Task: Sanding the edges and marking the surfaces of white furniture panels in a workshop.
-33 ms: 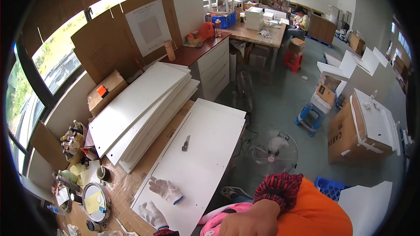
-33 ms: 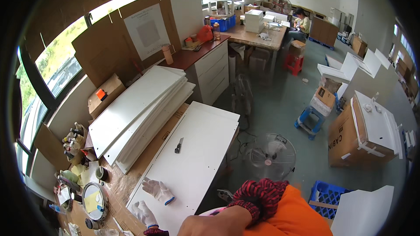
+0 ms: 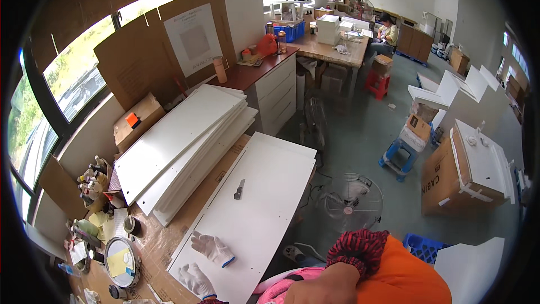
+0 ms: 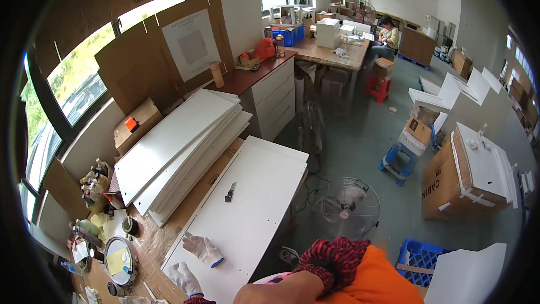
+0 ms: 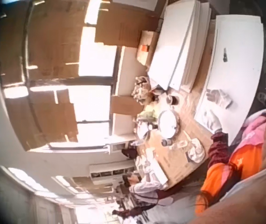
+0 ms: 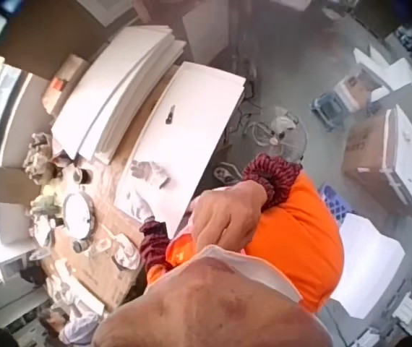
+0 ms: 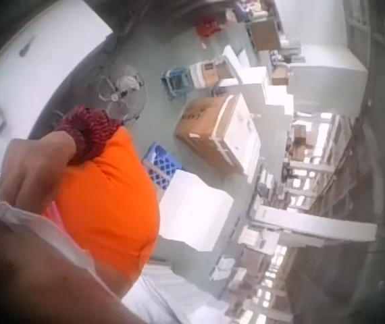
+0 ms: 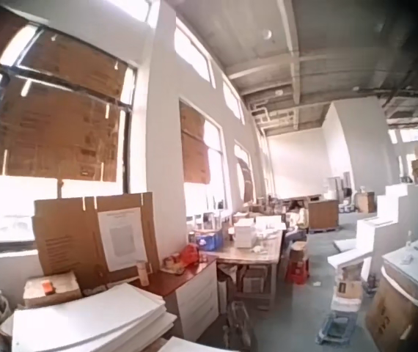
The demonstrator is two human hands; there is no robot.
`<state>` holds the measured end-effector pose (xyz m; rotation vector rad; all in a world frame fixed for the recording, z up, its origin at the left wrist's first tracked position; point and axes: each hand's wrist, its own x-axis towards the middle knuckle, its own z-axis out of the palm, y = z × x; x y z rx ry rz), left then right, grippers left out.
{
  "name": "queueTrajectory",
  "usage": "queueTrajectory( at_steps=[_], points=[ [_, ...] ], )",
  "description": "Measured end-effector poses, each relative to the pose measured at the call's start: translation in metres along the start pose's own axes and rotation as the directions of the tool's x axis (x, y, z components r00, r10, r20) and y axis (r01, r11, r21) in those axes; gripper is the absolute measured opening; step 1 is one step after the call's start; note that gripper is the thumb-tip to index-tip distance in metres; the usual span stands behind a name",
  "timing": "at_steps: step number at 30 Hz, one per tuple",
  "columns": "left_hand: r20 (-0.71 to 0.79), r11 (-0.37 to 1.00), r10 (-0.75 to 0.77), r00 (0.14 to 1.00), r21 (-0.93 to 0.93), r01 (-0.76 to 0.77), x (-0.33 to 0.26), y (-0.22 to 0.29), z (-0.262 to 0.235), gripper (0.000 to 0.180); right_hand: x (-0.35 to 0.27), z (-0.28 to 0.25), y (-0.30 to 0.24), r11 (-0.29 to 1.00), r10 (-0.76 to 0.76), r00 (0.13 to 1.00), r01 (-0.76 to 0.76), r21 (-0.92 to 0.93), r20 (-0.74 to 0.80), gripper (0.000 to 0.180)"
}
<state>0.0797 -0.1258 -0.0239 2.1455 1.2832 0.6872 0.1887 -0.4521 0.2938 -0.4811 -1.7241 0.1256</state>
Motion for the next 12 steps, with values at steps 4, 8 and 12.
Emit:
queueTrajectory(
  at_steps=[4, 8, 12],
  points=[
    [-0.054, 0.978, 0.198, 0.979, -0.056, -0.201, -0.013, -0.004, 0.01, 0.032, -0.022, 0.017, -0.001, 0.972, 0.234, 0.966, -0.234, -0.009, 0.109, 0.026],
    [0.152, 0.949, 0.239, 0.959, -0.244, -0.198, -0.03, 0.028, 0.021, 0.024, -0.13, 0.025, 0.026, 0.516, 0.837, 0.499, -0.856, 0.021, -0.224, 0.02],
    [0.365, 0.845, 0.461, 0.808, -0.459, -0.275, -0.049, 0.045, 0.042, 0.021, -0.299, 0.085, 0.013, -0.473, 0.734, -0.238, -0.852, -0.226, -0.636, 0.027]
  ],
)
